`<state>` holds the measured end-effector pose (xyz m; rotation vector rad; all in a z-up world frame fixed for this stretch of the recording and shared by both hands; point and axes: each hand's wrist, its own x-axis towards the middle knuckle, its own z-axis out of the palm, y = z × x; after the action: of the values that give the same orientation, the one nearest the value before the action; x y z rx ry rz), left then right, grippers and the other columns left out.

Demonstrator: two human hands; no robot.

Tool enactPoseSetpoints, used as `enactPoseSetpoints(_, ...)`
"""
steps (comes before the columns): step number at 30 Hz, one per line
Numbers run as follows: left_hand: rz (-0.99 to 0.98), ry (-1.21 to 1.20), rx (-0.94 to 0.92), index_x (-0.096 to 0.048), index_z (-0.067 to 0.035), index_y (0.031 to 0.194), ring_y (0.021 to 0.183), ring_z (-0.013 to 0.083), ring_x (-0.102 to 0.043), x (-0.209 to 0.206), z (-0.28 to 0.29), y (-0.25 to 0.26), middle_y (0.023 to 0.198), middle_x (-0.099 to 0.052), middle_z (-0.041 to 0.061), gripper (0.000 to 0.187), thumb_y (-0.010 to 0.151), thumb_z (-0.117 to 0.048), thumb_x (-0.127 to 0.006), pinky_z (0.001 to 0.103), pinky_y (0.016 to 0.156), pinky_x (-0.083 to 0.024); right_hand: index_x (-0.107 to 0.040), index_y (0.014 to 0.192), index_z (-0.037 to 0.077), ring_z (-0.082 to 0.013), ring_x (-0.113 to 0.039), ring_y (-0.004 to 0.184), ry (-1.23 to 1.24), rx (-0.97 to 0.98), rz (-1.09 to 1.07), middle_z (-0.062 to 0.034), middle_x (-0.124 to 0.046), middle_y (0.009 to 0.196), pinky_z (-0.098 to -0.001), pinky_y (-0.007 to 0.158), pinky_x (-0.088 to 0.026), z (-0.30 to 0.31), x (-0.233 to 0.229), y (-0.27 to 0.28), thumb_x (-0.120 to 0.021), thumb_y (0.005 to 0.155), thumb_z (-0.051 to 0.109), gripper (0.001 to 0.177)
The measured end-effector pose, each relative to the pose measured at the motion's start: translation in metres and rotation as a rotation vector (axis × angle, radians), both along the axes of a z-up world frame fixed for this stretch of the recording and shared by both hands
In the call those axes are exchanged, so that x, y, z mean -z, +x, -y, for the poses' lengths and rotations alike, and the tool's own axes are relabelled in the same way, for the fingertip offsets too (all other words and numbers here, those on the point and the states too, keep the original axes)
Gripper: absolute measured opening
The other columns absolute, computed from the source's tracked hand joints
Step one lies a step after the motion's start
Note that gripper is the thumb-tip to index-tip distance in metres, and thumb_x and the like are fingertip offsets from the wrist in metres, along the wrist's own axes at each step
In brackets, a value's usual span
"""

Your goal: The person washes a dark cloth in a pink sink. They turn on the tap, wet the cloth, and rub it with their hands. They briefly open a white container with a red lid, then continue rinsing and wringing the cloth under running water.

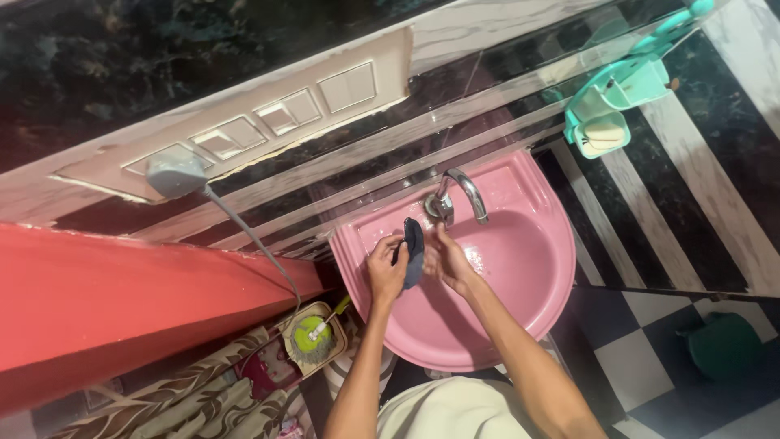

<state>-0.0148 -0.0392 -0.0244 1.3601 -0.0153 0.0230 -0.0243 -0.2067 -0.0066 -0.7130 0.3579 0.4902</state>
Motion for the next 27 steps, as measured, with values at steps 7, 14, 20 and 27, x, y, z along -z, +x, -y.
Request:
enactPoseSetpoints(7, -0.114, 0.290, 0.199, -0.070, 0.002, 0.117, 0.096, 0.0135, -0.073, -0.047, -0.012, 0.004, 0.104, -0.076, 0.011, 0.025, 0.093, 0.002, -0.068, 0.027, 0.086, -0.060, -0.068, 0.110, 0.007, -0.0188, -0.071, 0.093, -0.040, -0.030, -0.073, -0.0074, -0.073, 0.104, -0.0374, 0.087, -0.056, 0.021, 0.009, -0.025, -0.073, 0.094, 0.024, 0.024)
enactPoseSetpoints(14, -0.172, 0.233, 0.261, -0.068, 0.003, 0.122, 0.094, 0.0139, -0.069, -0.042, -0.016, 0.001, 0.108, -0.074, 0.012, 0.030, 0.092, 0.001, -0.069, 0.026, 0.085, -0.058, -0.063, 0.116, 0.002, -0.0195, -0.064, 0.097, -0.094, 0.187, 0.159, -0.0123, -0.067, 0.109, -0.0360, 0.088, -0.050, 0.046, 0.050, -0.055, -0.073, 0.101, 0.012, 0.020)
enactPoseSetpoints(20, -0.152, 0.155, 0.374, -0.068, 0.002, 0.123, 0.102, 0.0136, -0.069, -0.053, 0.011, -0.010, 0.111, -0.074, 0.013, 0.032, 0.092, 0.002, -0.070, 0.026, 0.089, -0.058, -0.057, 0.127, -0.002, -0.0253, -0.069, 0.106, 0.151, 0.318, 0.020, -0.0157, -0.068, 0.117, -0.0399, 0.097, -0.053, 0.047, -0.011, -0.071, -0.053, 0.084, 0.014, 0.046)
enactPoseSetpoints(27, 0.067, 0.448, 0.386, -0.069, -0.005, 0.122, 0.094, 0.0146, -0.074, -0.074, 0.059, -0.024, 0.107, -0.077, 0.009, 0.028, 0.095, -0.012, -0.070, 0.029, 0.082, -0.059, -0.058, 0.119, 0.004, -0.0238, -0.066, 0.098, 0.096, 0.682, 0.094, -0.0104, -0.065, 0.108, -0.0388, 0.095, -0.055, 0.085, 0.030, -0.088, -0.062, 0.093, 0.013, 0.028)
